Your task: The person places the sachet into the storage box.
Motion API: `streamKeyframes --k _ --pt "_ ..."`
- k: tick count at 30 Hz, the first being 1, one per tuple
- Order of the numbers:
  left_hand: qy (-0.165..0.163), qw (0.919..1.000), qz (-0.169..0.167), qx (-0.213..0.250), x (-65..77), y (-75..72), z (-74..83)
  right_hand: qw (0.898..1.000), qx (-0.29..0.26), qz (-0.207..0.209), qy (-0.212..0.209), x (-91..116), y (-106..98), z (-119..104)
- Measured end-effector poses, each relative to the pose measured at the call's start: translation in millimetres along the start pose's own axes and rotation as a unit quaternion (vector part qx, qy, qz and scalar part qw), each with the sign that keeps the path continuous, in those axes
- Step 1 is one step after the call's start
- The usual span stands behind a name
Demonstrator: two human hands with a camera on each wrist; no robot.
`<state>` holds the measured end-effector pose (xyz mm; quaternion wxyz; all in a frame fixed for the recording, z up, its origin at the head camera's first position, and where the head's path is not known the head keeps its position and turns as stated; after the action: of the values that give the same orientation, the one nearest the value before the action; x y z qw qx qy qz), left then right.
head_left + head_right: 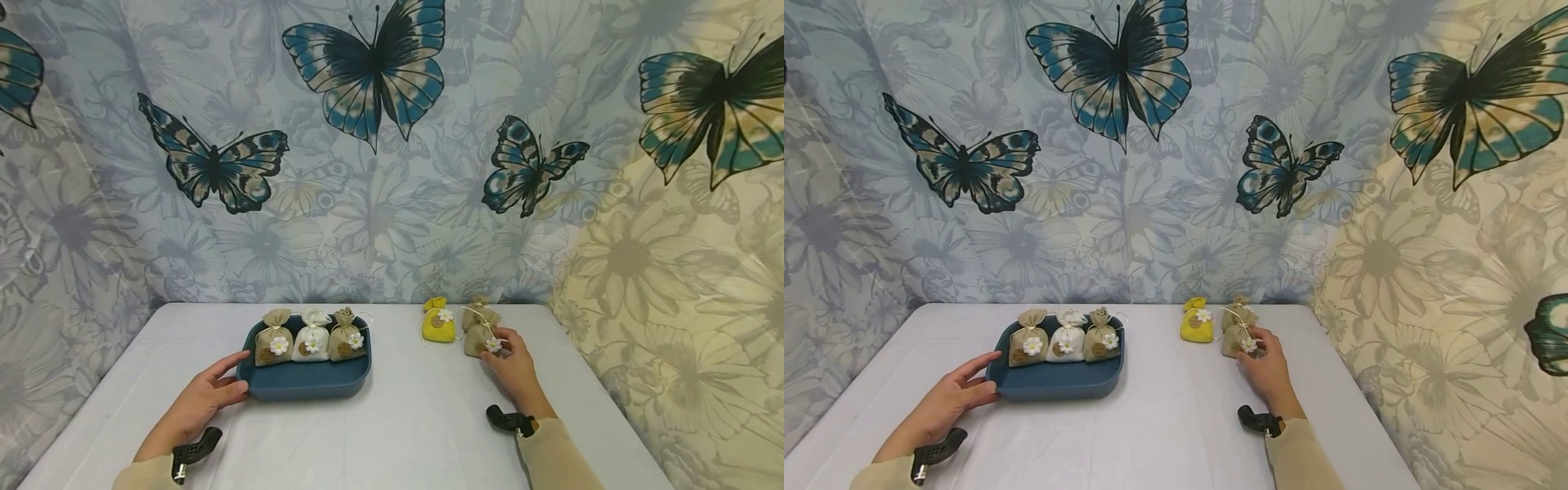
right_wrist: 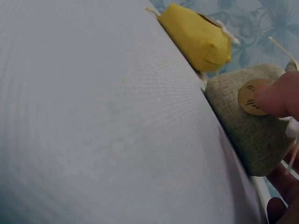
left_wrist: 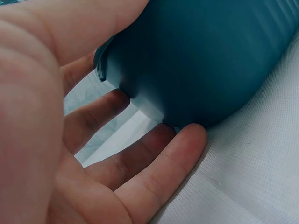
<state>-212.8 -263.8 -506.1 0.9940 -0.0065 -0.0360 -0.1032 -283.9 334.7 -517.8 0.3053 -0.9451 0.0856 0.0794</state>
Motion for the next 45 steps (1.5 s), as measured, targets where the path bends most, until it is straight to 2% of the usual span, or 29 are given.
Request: streamKeyframes --k 7,19,31,38,41,45 --pt "0.0 1.0 0.003 -0.004 -0.9 -0.4 -1.1 0.999 0.027 -0.009 -0.028 1.0 2.3 0.2" --pt "0.01 0.9999 -0.006 -0.002 0.3 -0.8 -0.3 0.998 0.04 -0.016 -0.054 0.9 3.1 -0.4" --pt "0.008 1.0 -0.003 -0.003 -0.3 -0.7 -0.5 0.997 0.051 -0.032 -0.039 -0.2 2.4 -0.4" --pt "0.01 0.9999 -0.002 -0.005 -0.7 -1.8 -0.7 0.996 0.067 -0.038 -0.05 -1.8 4.1 0.0" --pt "0.01 0.9999 -0.002 -0.004 -0.8 -1.9 -1.2 0.996 0.071 -0.034 -0.046 -1.8 4.7 0.8" --pt "0.011 0.9999 -0.005 -0.002 -0.7 -2.0 -2.4 0.997 0.071 -0.017 -0.022 -0.3 3.6 0.2"
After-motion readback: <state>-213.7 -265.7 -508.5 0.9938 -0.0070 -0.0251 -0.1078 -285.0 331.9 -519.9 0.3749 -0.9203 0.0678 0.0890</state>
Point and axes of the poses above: each hand's wrist, its own x-axis away from the middle knuckle, its own y-axis out of the palm, z = x × y, the point moved 2 cm from there along -x, towards the middle knuckle, and after that the axes turned 2 degrees about x, right-handed, at the moved point
